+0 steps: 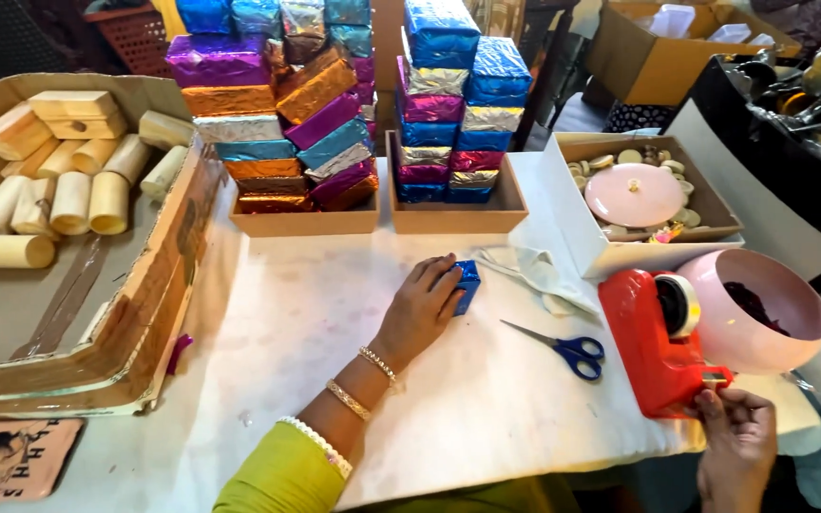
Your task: Wrapping wooden blocks in colorful decorative foil and securing with tape.
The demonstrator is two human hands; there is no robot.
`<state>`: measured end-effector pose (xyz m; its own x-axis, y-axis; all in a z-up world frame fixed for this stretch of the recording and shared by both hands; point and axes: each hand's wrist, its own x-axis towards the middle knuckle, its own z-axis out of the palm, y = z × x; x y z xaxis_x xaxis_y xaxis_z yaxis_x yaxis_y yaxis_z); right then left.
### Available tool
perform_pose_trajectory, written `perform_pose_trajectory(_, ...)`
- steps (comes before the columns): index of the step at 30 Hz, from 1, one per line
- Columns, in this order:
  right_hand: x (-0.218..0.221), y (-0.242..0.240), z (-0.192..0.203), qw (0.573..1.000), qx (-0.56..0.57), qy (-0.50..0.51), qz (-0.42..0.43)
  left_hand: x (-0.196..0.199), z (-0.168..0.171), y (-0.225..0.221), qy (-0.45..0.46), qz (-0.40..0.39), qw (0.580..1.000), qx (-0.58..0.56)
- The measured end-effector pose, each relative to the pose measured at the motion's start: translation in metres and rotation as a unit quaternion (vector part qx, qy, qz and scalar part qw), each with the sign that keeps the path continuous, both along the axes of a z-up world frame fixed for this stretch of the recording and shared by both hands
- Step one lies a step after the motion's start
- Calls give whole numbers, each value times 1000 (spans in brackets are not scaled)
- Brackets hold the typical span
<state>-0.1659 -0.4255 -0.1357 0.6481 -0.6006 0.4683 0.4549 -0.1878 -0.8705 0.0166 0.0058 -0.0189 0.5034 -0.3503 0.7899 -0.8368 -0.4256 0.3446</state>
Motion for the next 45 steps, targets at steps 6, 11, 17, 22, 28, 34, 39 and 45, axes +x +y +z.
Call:
perform_pose_trajectory(6,-1,13,-17,999,30,6,-41,0,-2,-1,9,1,1000,3)
perform_pose_trajectory(11,-16,34,-42,996,-2,31,-79,0,-3,0,-7,-2,1000,-9)
perform_pose_trajectory(17,8,120,36,994,-95,32,-35,1,-3,-1,-1,-5,1000,-7)
perform_pose_trajectory(22,73,175,96,977,-205,19,56,1,-2,-1,-2,-5,1000,-8)
perform_pose_trajectory(28,144,239,144,954,-177,135,199,-2,1,0,3,-15,1000,-15)
perform_pose_trajectory(34,176,255,149,927,-215,178,250,-1,3,0,3,-17,1000,-19)
perform_pose_trajectory(39,183,252,144,921,-231,203,240,0,2,0,4,-19,999,-25)
perform_pose_trajectory(45,191,247,140,908,-320,147,227,-1,1,-1,0,-20,1000,-23)
